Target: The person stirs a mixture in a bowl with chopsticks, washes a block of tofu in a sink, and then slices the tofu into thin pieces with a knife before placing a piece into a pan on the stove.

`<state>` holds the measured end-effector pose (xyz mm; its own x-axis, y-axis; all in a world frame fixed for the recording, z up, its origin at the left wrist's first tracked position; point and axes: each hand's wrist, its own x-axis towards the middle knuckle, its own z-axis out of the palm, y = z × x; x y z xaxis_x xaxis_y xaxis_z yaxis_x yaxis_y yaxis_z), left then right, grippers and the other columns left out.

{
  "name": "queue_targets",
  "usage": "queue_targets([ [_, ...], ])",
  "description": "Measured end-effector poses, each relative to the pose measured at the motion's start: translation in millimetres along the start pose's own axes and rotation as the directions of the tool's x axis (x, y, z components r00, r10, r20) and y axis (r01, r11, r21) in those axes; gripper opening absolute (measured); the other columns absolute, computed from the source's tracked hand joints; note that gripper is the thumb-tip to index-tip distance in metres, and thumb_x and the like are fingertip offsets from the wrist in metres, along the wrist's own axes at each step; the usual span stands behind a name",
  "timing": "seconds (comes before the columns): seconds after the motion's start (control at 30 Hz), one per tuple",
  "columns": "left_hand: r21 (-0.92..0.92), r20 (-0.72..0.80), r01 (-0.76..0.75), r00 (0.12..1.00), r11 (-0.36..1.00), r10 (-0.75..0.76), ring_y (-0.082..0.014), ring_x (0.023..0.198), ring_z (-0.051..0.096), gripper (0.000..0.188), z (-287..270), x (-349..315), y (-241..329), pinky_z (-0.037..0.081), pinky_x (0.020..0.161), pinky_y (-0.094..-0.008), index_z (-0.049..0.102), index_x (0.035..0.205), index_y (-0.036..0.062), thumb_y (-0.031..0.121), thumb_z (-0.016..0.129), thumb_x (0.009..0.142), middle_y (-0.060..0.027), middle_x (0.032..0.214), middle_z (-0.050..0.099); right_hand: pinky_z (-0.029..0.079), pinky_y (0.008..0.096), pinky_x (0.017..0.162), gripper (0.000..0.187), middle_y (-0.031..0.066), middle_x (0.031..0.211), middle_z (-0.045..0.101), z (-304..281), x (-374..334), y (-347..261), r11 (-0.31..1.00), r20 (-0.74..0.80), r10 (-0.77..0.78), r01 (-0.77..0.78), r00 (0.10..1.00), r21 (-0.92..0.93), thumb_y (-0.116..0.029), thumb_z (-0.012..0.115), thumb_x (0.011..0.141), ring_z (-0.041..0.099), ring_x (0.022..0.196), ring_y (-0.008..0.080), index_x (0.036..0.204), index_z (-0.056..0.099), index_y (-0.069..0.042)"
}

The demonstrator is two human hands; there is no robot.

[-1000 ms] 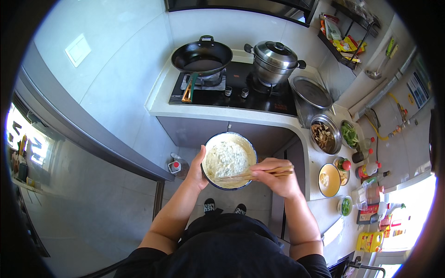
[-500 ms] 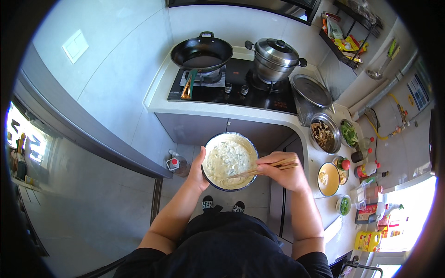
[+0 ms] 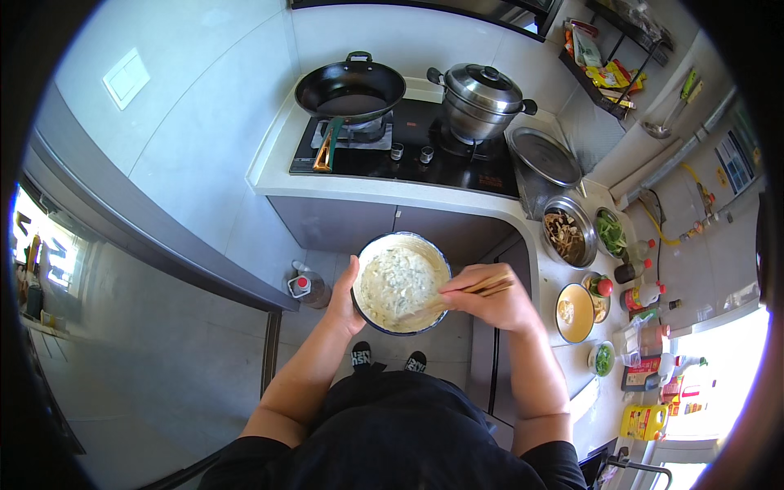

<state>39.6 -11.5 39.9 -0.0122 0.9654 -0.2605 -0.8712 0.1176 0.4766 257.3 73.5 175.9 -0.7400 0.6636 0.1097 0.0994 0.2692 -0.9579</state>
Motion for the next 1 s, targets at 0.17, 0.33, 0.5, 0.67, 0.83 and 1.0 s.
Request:
queue_targets([
  [0.17, 0.014, -0.028, -0.003, 1.000, 1.000, 0.003, -0.0282, 0.120, 0.051, 0.076, -2.1, -3.2, 1.3, 0.042, 0.100, -0.0443, 0.041, 0.134, 0.0007, 0.061, 0.047, 0.088, -0.0159, 0.131, 0.051, 0.053, 0.0240, 0.064, 0.008, 0.0088, 0.079, 0.068, -13.5, -2.5, 0.1, 0.986, -0.063, 0.126, -0.118, 0.990, 0.120, -0.002, 0.069, 0.080, 0.064, 0.069, 0.0118, 0.087, 0.070, 0.003],
  [0.33, -0.053, 0.001, -0.054, 0.999, 0.997, 0.054, -0.0277, 0.121, 0.050, 0.073, 2.2, -5.0, 1.6, 0.041, 0.101, -0.0440, 0.040, 0.134, 0.0007, 0.057, 0.048, 0.089, -0.0154, 0.132, 0.050, 0.049, 0.0227, 0.059, 0.009, 0.0081, 0.078, 0.067, -25.7, -5.9, 0.7, 0.998, -0.247, 0.033, -0.047, 0.969, -0.050, 0.000, 0.068, 0.080, 0.061, 0.066, 0.0123, 0.089, 0.070, 0.003],
  [0.5, -0.022, -0.041, -0.137, 0.990, 0.990, 0.136, -0.0272, 0.121, 0.050, 0.070, -2.3, -0.7, -4.3, 0.041, 0.101, -0.0433, 0.040, 0.134, 0.0010, 0.054, 0.049, 0.090, -0.0148, 0.131, 0.051, 0.048, 0.0232, 0.062, 0.012, 0.0088, 0.076, 0.065, -16.6, 2.2, 6.3, 0.986, -0.380, -0.109, 0.051, 0.918, -0.161, 0.001, 0.068, 0.080, 0.062, 0.070, 0.0124, 0.091, 0.070, 0.002],
  [0.67, -0.047, -0.003, -0.109, 0.994, 0.993, 0.109, -0.0264, 0.122, 0.049, 0.068, 1.1, -3.6, -2.0, 0.040, 0.102, -0.0429, 0.040, 0.135, 0.0014, 0.053, 0.049, 0.091, -0.0141, 0.132, 0.050, 0.049, 0.0222, 0.062, 0.013, 0.0080, 0.078, 0.065, -24.3, 19.0, 15.3, 0.994, -0.408, -0.082, 0.047, 0.909, -0.095, 0.002, 0.067, 0.080, 0.062, 0.069, 0.0119, 0.093, 0.070, 0.002],
  [0.83, -0.076, -0.050, -0.218, 0.975, 0.973, 0.215, -0.0249, 0.122, 0.049, 0.067, -0.4, -1.9, -2.2, 0.039, 0.102, -0.0411, 0.040, 0.135, 0.0014, 0.052, 0.049, 0.091, -0.0127, 0.132, 0.050, 0.049, 0.0222, 0.061, 0.012, 0.0080, 0.078, 0.064, -30.6, 13.0, 13.3, 0.991, -0.433, -0.049, -0.012, 0.900, -0.137, 0.000, 0.066, 0.081, 0.062, 0.067, 0.0120, 0.092, 0.070, 0.003],
  [1.0, -0.029, -0.205, -0.391, 0.903, 0.920, 0.378, -0.0231, 0.121, 0.050, 0.067, -2.4, 3.3, -6.5, 0.039, 0.101, -0.0386, 0.041, 0.133, 0.0020, 0.052, 0.052, 0.090, -0.0103, 0.130, 0.052, 0.048, 0.0233, 0.060, 0.010, 0.0081, 0.074, 0.064, -23.2, 8.5, 13.2, 0.980, -0.408, -0.023, -0.061, 0.913, -0.192, -0.003, 0.065, 0.081, 0.061, 0.064, 0.0125, 0.089, 0.070, 0.002],
])
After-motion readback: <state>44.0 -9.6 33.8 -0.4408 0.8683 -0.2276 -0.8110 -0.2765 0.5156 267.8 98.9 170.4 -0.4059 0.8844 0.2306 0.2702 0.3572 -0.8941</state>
